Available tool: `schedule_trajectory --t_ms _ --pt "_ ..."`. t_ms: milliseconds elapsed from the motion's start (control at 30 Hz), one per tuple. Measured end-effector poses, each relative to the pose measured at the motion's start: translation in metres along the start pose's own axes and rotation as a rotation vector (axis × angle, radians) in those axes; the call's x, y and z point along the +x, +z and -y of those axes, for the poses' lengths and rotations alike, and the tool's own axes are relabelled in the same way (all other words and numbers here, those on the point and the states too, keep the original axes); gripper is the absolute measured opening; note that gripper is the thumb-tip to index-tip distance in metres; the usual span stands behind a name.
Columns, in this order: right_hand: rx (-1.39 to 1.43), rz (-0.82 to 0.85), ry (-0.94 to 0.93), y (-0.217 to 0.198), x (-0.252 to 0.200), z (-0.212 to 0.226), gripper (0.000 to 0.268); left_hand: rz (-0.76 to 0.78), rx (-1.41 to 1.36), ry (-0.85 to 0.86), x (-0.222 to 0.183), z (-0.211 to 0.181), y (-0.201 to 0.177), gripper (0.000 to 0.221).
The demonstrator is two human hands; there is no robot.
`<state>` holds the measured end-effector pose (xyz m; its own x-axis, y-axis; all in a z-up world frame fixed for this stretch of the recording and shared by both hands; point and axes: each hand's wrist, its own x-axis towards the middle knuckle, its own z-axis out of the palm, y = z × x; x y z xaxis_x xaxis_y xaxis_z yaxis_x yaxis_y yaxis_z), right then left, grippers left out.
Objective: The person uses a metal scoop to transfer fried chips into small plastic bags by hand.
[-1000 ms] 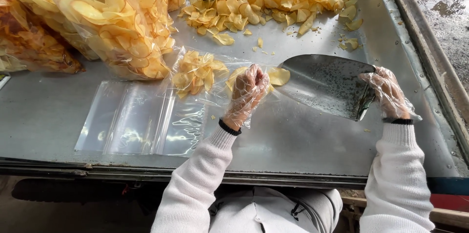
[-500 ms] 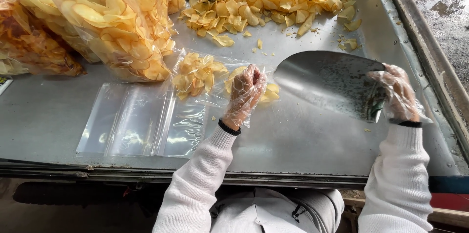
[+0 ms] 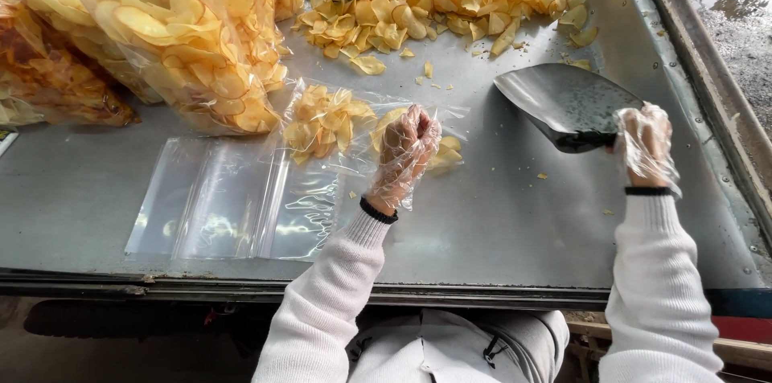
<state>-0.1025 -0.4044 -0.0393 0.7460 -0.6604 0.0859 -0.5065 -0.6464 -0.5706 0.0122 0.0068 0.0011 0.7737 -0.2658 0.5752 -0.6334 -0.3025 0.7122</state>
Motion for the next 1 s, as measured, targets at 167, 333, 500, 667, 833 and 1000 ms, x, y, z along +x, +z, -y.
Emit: schedule_trajectory --t_ms 167,333,500,667,833,1000 --pt "-0.108 0.036 -0.106 0.019 0.016 0.031 0.018 0.018 -0.028 -0.007 -0.005 -0.005 -0.005 0.029" --pt "-0.142 -0.075 -0.325 0.067 0.076 0.005 0.035 0.055 -0.073 -0.115 -0.001 -0.011 -0.008 0.025" --pt "0.134 -0.05 0.004 0.117 0.13 0.017 0.068 0.012 -0.023 -0.103 -0.003 0.0 0.001 0.024" --pt "-0.616 -0.787 -0.925 0.251 0.269 -0.121 0.052 0.024 -0.045 -0.239 0.002 0.001 0.002 0.021" --pt "-0.708 -0.898 -0.97 0.219 0.207 -0.053 0.046 0.028 -0.032 -0.241 0.003 -0.003 -0.002 0.02" --pt "-0.928 -0.996 -0.934 0.266 0.258 -0.098 0.046 0.038 -0.045 -0.246 0.005 -0.002 -0.004 0.02"
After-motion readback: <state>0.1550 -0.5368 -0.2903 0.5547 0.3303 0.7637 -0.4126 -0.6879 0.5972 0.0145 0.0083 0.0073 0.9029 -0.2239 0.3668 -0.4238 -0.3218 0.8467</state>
